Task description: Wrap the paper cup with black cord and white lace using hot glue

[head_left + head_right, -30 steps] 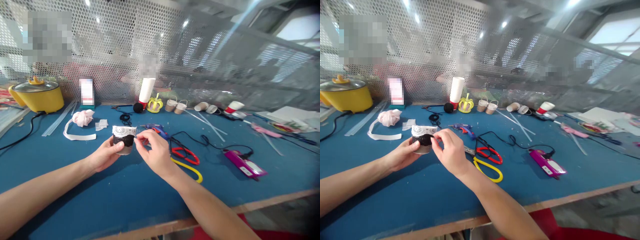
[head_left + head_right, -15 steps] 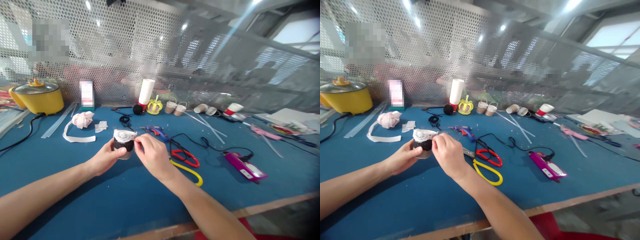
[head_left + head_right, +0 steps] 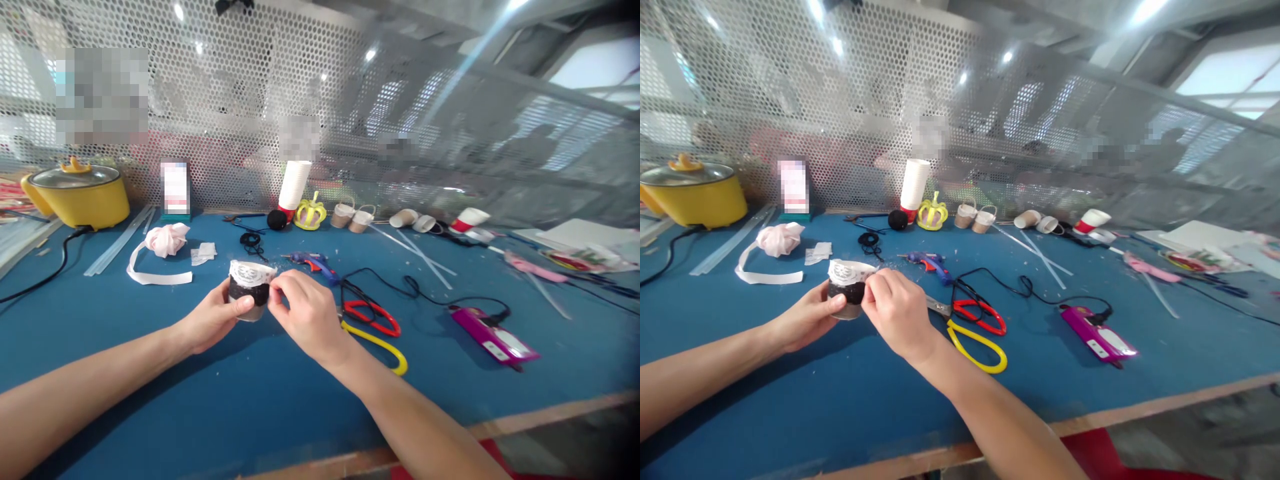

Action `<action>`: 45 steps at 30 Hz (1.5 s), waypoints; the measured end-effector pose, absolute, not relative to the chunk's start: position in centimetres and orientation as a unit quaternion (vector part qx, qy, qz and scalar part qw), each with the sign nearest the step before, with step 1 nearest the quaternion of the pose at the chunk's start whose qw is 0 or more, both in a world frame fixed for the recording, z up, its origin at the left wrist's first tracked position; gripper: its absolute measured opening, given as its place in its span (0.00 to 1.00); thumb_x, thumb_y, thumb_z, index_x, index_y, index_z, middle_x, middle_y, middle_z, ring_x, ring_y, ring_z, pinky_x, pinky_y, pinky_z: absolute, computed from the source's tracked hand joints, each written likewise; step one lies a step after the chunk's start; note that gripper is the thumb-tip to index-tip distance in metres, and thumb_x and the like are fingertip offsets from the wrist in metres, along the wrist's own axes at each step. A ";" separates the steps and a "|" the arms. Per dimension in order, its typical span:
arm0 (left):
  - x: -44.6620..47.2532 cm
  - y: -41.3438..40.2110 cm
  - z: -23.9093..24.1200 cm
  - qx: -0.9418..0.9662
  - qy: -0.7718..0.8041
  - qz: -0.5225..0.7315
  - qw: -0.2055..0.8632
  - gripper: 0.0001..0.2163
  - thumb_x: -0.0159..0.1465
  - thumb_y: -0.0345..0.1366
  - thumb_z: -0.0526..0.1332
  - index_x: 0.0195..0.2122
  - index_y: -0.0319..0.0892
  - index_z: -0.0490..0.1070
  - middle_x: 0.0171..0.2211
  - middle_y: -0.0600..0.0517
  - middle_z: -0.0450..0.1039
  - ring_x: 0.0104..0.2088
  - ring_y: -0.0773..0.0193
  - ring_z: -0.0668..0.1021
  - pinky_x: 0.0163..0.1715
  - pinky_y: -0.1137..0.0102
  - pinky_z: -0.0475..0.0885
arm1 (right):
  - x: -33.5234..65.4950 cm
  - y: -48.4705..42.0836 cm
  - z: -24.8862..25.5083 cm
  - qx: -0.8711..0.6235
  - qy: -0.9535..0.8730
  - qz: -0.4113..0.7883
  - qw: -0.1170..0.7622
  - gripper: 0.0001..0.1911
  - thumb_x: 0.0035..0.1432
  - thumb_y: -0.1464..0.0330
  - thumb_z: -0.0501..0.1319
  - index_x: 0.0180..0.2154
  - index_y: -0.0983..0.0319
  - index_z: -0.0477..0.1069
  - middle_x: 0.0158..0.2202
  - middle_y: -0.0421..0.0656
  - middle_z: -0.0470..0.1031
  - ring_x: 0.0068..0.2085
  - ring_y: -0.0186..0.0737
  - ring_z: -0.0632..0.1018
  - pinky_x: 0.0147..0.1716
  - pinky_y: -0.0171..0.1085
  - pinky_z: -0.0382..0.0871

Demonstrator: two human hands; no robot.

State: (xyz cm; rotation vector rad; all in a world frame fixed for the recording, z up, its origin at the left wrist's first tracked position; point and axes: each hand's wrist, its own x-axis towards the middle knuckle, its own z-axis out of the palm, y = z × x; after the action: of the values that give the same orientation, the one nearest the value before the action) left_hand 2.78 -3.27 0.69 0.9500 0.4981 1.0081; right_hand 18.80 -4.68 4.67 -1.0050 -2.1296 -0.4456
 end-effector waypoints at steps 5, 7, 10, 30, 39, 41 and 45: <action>2.5 -2.9 0.7 0.499 0.287 0.486 0.658 0.29 0.46 0.40 0.69 0.48 0.40 0.63 0.47 0.45 0.70 0.48 0.53 0.70 0.46 0.63 0.65 | 18.9 -4.7 4.7 -0.392 -0.807 -0.031 0.441 0.02 0.56 0.73 0.55 0.31 0.61 0.63 0.27 0.42 0.70 0.27 0.34 0.72 0.27 0.33 0.70; 2.4 -2.8 0.8 0.548 0.315 0.487 0.603 0.30 0.45 0.39 0.70 0.48 0.40 0.62 0.47 0.45 0.70 0.49 0.51 0.70 0.47 0.62 0.65 | 18.9 -4.8 4.8 -0.396 -0.787 -0.027 0.472 0.08 0.54 0.67 0.60 0.34 0.62 0.63 0.31 0.45 0.70 0.32 0.38 0.73 0.30 0.36 0.71; 2.4 -2.9 0.9 0.604 0.336 0.479 0.542 0.34 0.43 0.39 0.70 0.51 0.38 0.59 0.49 0.43 0.69 0.51 0.49 0.69 0.49 0.61 0.64 | 18.9 -4.8 5.0 -0.391 -0.783 -0.065 0.480 0.17 0.49 0.61 0.64 0.37 0.63 0.64 0.40 0.52 0.68 0.45 0.47 0.70 0.43 0.47 0.68; 2.3 -4.0 0.9 0.677 0.400 0.435 0.438 0.33 0.42 0.41 0.71 0.49 0.42 0.60 0.45 0.47 0.69 0.47 0.50 0.71 0.48 0.60 0.64 | 18.5 -4.4 4.6 -0.366 -0.813 0.110 0.439 0.07 0.54 0.69 0.60 0.25 0.60 0.65 0.34 0.44 0.73 0.46 0.43 0.71 0.46 0.45 0.66; 2.1 -3.6 0.9 0.686 0.375 0.476 0.402 0.29 0.42 0.41 0.71 0.44 0.42 0.61 0.43 0.46 0.66 0.46 0.53 0.69 0.49 0.58 0.62 | 18.4 -4.5 4.5 -0.371 -0.795 0.114 0.467 0.07 0.56 0.71 0.59 0.25 0.60 0.65 0.31 0.42 0.73 0.43 0.41 0.73 0.43 0.44 0.69; 1.8 -3.1 1.0 0.635 0.379 0.504 0.446 0.26 0.47 0.42 0.68 0.43 0.42 0.59 0.42 0.47 0.66 0.45 0.56 0.69 0.47 0.60 0.63 | 18.5 -4.4 4.6 -0.361 -0.795 0.098 0.478 0.07 0.56 0.72 0.59 0.25 0.60 0.65 0.31 0.43 0.73 0.43 0.41 0.73 0.43 0.44 0.69; 1.0 -1.6 1.3 0.545 0.353 0.558 0.517 0.27 0.49 0.42 0.67 0.47 0.45 0.57 0.44 0.48 0.64 0.41 0.61 0.71 0.42 0.63 0.66 | 18.6 -4.3 4.8 -0.332 -0.810 0.047 0.482 0.07 0.55 0.73 0.59 0.25 0.59 0.65 0.30 0.42 0.73 0.44 0.42 0.72 0.43 0.46 0.68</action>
State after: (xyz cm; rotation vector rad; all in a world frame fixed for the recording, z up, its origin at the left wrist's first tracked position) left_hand 1.02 -1.63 1.26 1.3078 0.8463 1.3392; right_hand 18.65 -4.33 4.80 -0.8093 -1.9738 0.1154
